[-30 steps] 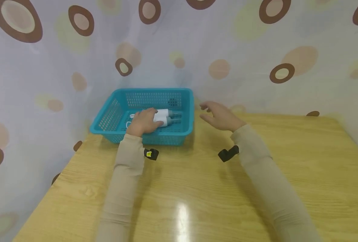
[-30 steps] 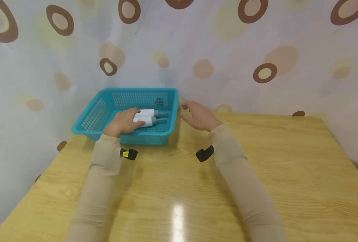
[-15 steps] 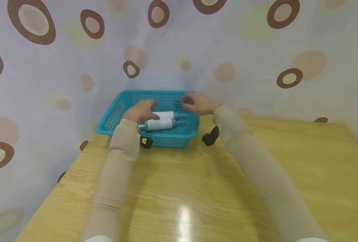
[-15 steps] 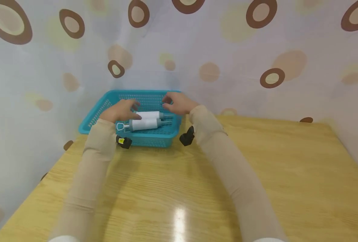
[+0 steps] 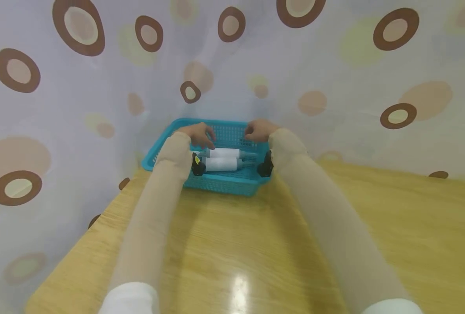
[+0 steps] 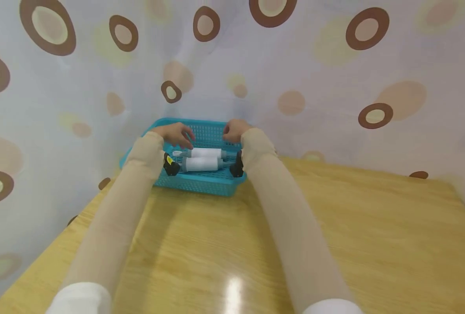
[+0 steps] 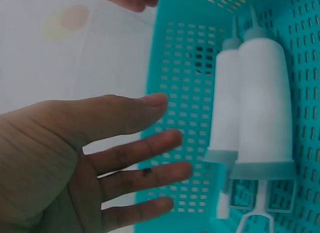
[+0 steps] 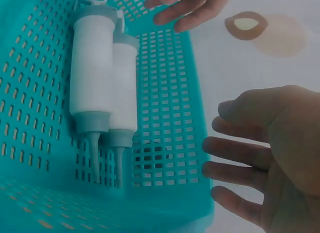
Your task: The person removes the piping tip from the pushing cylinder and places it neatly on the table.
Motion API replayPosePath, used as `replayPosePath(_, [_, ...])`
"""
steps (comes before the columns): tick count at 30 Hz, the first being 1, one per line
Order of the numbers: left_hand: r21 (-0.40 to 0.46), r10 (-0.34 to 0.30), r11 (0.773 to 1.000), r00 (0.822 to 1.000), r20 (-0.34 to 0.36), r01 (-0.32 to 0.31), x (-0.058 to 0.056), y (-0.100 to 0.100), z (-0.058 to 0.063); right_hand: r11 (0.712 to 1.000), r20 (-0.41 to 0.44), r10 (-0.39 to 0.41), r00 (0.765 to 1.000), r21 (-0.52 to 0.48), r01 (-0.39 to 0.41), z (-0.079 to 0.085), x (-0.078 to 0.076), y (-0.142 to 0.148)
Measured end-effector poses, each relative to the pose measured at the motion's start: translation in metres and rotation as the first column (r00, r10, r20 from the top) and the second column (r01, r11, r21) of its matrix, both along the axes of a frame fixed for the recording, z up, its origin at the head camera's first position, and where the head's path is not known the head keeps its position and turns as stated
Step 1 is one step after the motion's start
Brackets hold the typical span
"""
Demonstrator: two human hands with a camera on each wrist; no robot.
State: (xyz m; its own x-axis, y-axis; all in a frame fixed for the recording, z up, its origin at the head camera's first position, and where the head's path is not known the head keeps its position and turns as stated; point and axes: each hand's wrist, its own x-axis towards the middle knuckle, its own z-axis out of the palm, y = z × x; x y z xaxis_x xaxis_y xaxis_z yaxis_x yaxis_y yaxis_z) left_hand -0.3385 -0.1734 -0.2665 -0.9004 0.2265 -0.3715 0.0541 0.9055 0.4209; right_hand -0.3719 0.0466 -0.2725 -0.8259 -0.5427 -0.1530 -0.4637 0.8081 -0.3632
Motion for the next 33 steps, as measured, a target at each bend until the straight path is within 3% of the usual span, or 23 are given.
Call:
replayPosePath(6, [0.086,0.063,0.994,0.997,0.038,-0.066,-0.012,-0.016,-0.016,0.994,-0.051,-0.030,0.998,-0.104,0.024,-0.010,-0.009,-0.011])
replayPosePath(10, [0.120,0.112,0.986,0.993,0.048,-0.117,-0.012,-0.027,-0.024,0.989,-0.107,-0.017,0.994,-0.147,0.002,-0.017,-0.015,-0.017])
replayPosePath(14, [0.140,0.113,0.983,0.993,0.037,-0.117,-0.009,-0.031,-0.035,0.983,-0.138,-0.058,0.989,-0.183,0.032,-0.024,-0.017,-0.021])
replayPosePath(20, [0.120,0.124,0.985,0.992,-0.003,-0.123,-0.018,-0.027,-0.039,0.966,-0.214,-0.159,0.964,-0.235,0.107,-0.033,-0.022,-0.024])
replayPosePath(24, [0.079,0.151,0.986,0.988,-0.040,-0.147,-0.025,-0.022,-0.037,0.973,-0.251,-0.150,0.956,-0.207,0.099,-0.039,-0.029,-0.029])
replayPosePath(29, [0.074,0.172,0.983,0.985,-0.021,-0.170,-0.032,-0.021,-0.039,0.995,-0.149,-0.060,0.987,-0.089,0.047,-0.050,-0.035,-0.037])
replayPosePath(31, [0.076,0.171,0.982,0.985,0.005,-0.171,-0.033,-0.022,-0.040,1.000,-0.036,-0.014,0.999,-0.019,0.014,-0.051,-0.033,-0.041])
replayPosePath(33, [0.072,0.159,0.984,0.987,0.037,-0.161,-0.033,-0.024,-0.041,0.999,0.079,0.019,0.997,0.041,-0.023,-0.050,-0.030,-0.045])
